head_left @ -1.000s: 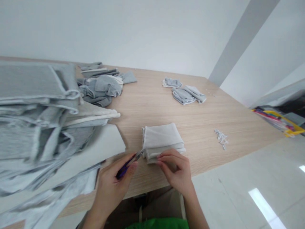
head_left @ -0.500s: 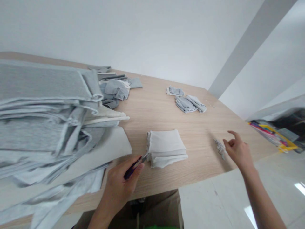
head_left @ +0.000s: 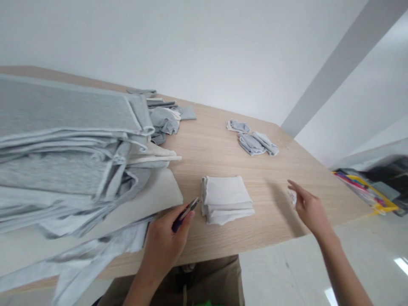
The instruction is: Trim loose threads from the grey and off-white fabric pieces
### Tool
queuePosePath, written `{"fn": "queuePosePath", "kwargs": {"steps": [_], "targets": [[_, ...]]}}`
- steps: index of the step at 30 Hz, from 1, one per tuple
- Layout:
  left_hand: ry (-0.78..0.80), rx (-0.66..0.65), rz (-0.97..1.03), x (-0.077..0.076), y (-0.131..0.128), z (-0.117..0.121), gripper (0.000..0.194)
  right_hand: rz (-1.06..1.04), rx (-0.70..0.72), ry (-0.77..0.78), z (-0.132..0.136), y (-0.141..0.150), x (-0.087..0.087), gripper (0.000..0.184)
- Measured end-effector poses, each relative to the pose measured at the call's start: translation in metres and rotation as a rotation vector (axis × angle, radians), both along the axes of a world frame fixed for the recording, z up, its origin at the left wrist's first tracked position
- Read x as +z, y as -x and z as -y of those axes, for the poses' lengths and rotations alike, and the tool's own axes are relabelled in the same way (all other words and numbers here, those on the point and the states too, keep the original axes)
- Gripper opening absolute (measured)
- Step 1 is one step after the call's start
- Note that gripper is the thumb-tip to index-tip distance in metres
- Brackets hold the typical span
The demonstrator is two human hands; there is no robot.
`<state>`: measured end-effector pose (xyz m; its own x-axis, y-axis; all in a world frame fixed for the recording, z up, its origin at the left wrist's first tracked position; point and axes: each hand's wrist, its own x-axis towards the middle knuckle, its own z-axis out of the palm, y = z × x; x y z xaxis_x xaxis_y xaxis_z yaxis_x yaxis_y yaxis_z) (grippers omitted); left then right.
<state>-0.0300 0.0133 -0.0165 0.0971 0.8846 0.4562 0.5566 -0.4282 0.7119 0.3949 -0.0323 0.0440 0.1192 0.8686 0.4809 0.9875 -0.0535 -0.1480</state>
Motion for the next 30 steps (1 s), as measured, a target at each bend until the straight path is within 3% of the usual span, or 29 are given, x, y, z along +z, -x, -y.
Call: {"fn": "queuePosePath", "kwargs": {"steps": [6, 10, 13, 17, 21, 25, 30], "targets": [[0.019, 0.006, 0.012, 0.001, -0.002, 0.000, 0.030, -0.217, 0.400, -0.105, -0.017, 0.098, 0.007, 0.031], [0.035, 0.010, 0.026, 0.000, -0.002, 0.000, 0.030, -0.345, 0.639, 0.033, -0.041, 0.160, 0.006, 0.022], [0.049, 0.008, 0.048, -0.001, -0.002, 0.001, 0.029, -0.334, 0.775, 0.162, -0.065, 0.186, 0.000, 0.025], [0.065, 0.009, 0.077, -0.001, -0.002, 0.002, 0.026, -0.213, 0.909, 0.299, -0.086, 0.198, -0.006, 0.031], [0.074, -0.004, 0.096, 0.001, -0.002, 0.002, 0.025, -0.113, 0.934, 0.345, -0.088, 0.197, -0.008, 0.033], [0.089, -0.013, 0.112, 0.002, -0.002, 0.002, 0.025, -0.055, 0.885, 0.275, -0.087, 0.196, -0.016, 0.036], [0.133, -0.032, 0.130, 0.003, -0.002, 0.003, 0.024, -0.271, 0.809, 0.164, -0.089, 0.193, -0.032, 0.030]]}}
